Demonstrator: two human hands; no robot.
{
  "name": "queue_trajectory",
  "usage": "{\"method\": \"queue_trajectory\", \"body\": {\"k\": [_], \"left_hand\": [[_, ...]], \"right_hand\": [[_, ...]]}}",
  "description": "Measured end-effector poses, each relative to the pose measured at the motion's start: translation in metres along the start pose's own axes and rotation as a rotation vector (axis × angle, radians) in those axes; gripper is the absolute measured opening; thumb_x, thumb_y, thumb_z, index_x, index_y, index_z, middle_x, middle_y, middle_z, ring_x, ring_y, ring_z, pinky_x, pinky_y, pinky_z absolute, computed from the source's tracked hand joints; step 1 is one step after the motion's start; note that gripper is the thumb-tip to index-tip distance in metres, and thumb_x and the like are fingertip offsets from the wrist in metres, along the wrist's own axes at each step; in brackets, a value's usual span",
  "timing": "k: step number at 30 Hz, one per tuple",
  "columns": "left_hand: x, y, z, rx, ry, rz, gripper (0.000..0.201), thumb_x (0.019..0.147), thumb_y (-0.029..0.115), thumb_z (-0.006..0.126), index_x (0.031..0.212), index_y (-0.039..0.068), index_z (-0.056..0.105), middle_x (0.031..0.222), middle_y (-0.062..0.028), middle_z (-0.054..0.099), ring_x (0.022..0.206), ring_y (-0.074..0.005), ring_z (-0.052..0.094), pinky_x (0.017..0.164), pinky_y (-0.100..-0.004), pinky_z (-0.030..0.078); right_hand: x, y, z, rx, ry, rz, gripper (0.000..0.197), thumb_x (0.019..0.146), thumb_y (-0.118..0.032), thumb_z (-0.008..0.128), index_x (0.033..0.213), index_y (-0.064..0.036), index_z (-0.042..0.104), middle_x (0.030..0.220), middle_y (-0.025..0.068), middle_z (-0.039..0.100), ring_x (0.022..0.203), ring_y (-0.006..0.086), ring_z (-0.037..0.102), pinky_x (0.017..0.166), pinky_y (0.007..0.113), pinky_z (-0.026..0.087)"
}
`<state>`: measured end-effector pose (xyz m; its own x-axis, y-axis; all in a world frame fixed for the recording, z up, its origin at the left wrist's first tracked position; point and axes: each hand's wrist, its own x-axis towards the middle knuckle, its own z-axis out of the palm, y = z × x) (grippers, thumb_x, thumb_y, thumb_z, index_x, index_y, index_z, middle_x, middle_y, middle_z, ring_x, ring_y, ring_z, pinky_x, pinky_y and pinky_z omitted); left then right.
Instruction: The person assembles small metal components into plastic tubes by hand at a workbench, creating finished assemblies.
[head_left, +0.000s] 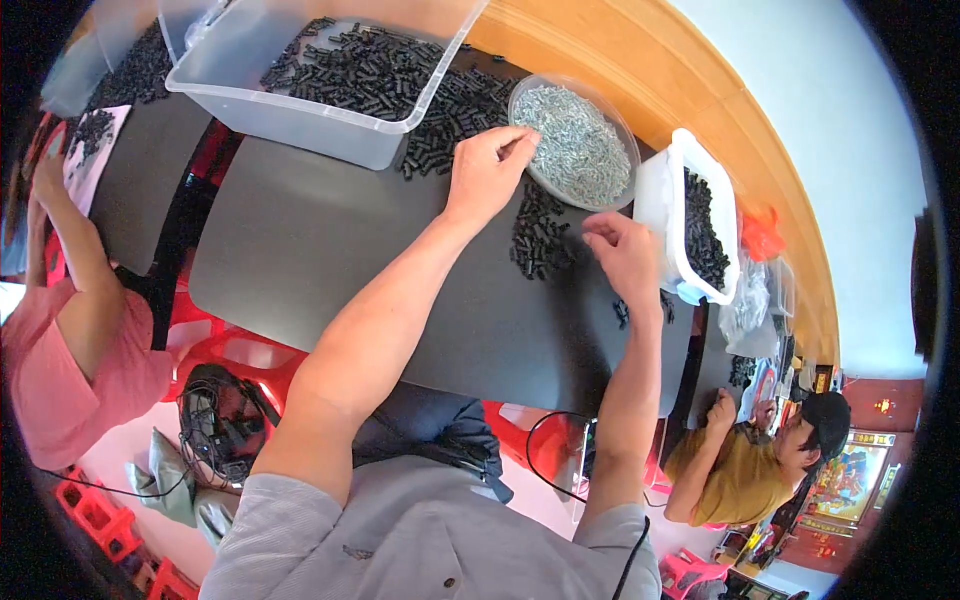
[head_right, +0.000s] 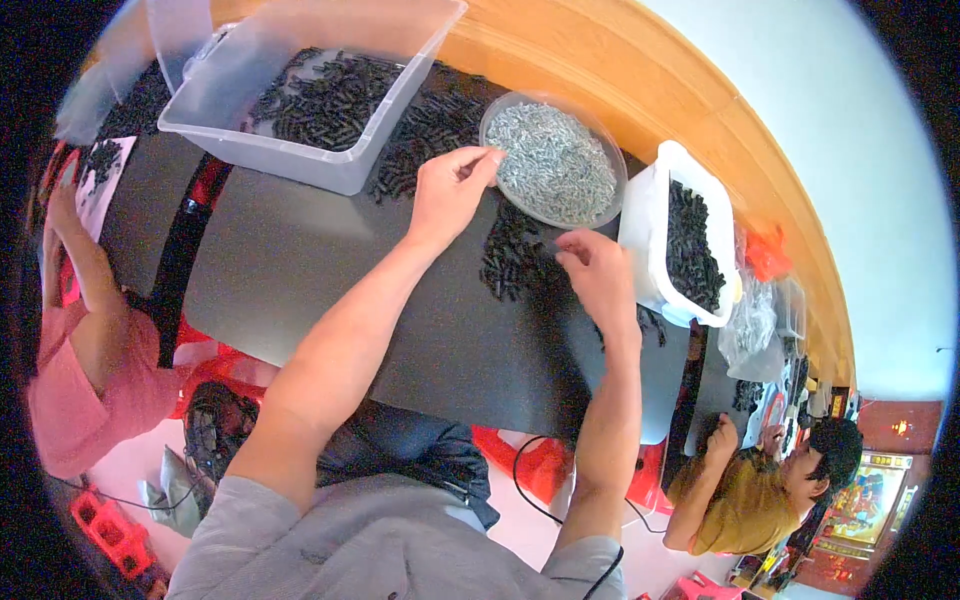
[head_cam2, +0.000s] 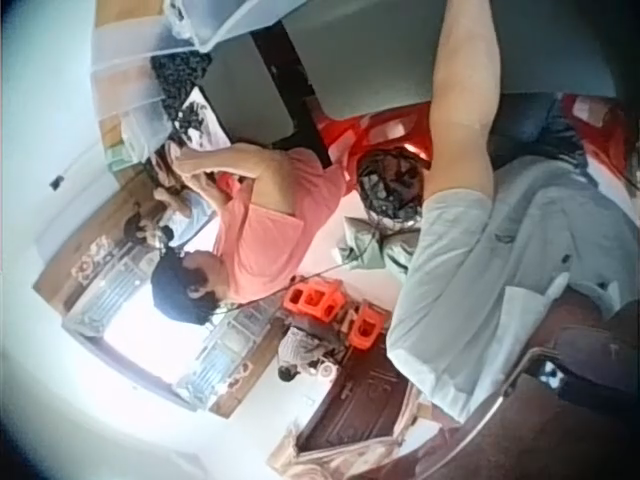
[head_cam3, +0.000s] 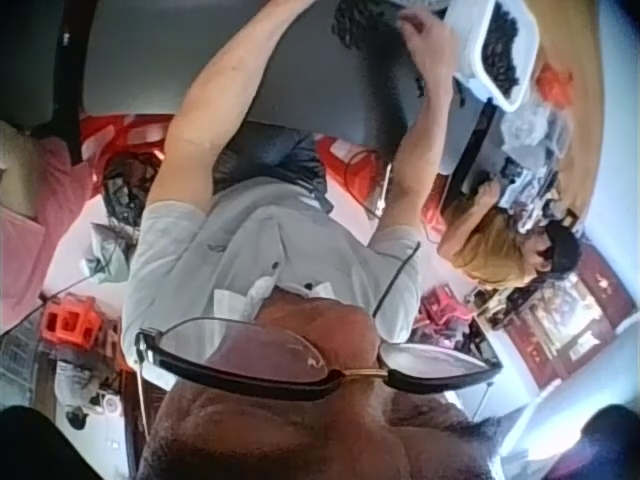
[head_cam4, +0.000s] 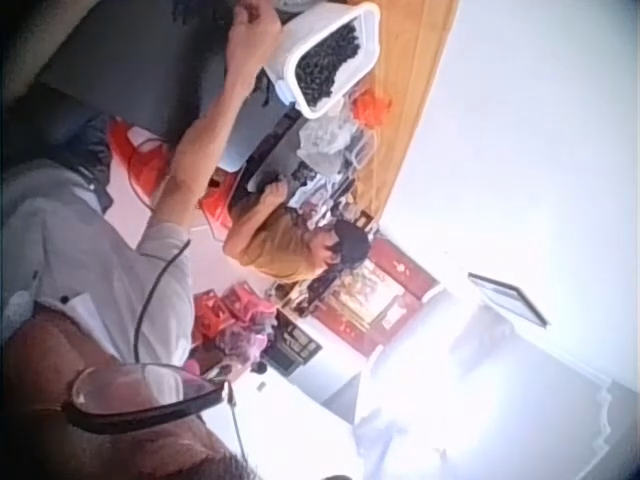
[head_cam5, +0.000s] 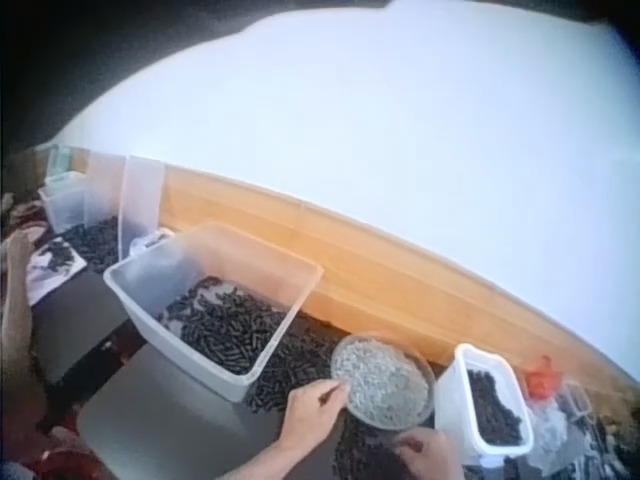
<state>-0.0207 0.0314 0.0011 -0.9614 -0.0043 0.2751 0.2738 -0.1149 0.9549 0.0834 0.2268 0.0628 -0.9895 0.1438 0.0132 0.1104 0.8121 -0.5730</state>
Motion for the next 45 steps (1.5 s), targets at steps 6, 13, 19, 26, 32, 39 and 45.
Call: {"method": "queue_trajectory", "body": {"k": [6,13,19,26,32,39,45], "left_hand": [[-0.004,-0.001,0.003,0.036,-0.023,0.1,0.022,0.091,0.019,0.071,0.099,-0.001,0.075,0.078,-0.01,0.071,0.064,-0.0114,0.061,0.061,-0.0294,0.049],[-0.011,0.009,0.002,0.133,-0.148,0.217,0.017,0.089,0.014,0.072,0.099,0.001,0.075,0.078,-0.0104,0.07,0.064,-0.015,0.063,0.061,-0.0299,0.051],[-0.02,0.013,0.004,0.081,-0.405,0.219,0.021,0.085,0.006,0.074,0.106,0.003,0.076,0.084,-0.0062,0.073,0.068,-0.0096,0.063,0.064,-0.0257,0.051],[-0.025,0.017,0.007,-0.012,-0.471,0.007,0.024,0.085,0.01,0.076,0.108,0.002,0.075,0.088,-0.0108,0.076,0.079,-0.0118,0.07,0.074,-0.0284,0.056],[-0.023,0.015,0.009,-0.171,-0.554,-0.186,0.023,0.09,0.01,0.075,0.109,-0.002,0.074,0.096,-0.0066,0.075,0.087,-0.0099,0.068,0.082,-0.0259,0.055],[-0.012,0.007,0.006,-0.335,-0.374,-0.143,0.022,0.099,0.008,0.061,0.117,-0.001,0.07,0.105,-0.0092,0.074,0.087,-0.0141,0.069,0.08,-0.0279,0.055],[-0.001,-0.004,-0.001,-0.37,-0.171,-0.184,0.029,0.097,0.009,0.065,0.123,-0.005,0.066,0.104,-0.0135,0.073,0.086,-0.0148,0.068,0.079,-0.0281,0.055]], "right_hand": [[0.006,-0.006,0.021,0.031,0.035,-0.136,0.018,0.084,-0.005,0.07,0.102,-0.0022,0.074,0.092,0.0134,0.075,0.078,0.022,0.071,0.072,0.033,0.055],[0.003,-0.005,0.02,0.186,0.124,-0.063,0.016,0.087,-0.004,0.071,0.102,-0.0015,0.074,0.086,0.0086,0.074,0.072,0.015,0.067,0.068,0.03,0.053],[0.004,0.003,0.024,0.705,0.184,-0.01,0.016,0.089,-0.001,0.071,0.105,0.001,0.073,0.088,0.0018,0.071,0.07,0.0072,0.061,0.063,0.022,0.049],[0.0,-0.001,0.032,0.732,0.178,-0.037,0.016,0.089,0.002,0.071,0.105,0.0021,0.071,0.089,0.0035,0.071,0.07,0.0082,0.063,0.064,0.022,0.05],[-0.001,-0.004,0.033,0.737,0.181,-0.027,0.015,0.089,0.001,0.071,0.104,0.0033,0.07,0.089,0.005,0.071,0.073,0.0096,0.065,0.065,0.023,0.051],[0.0,0.01,0.018,0.578,0.311,-0.073,0.01,0.092,-0.002,0.069,0.102,-0.0005,0.072,0.084,0.0009,0.069,0.069,0.0073,0.061,0.064,0.023,0.049],[0.001,0.022,0.017,0.377,0.391,-0.073,0.011,0.09,-0.003,0.07,0.1,-0.0005,0.072,0.077,0.0035,0.069,0.07,0.0089,0.062,0.064,0.025,0.05]]}}
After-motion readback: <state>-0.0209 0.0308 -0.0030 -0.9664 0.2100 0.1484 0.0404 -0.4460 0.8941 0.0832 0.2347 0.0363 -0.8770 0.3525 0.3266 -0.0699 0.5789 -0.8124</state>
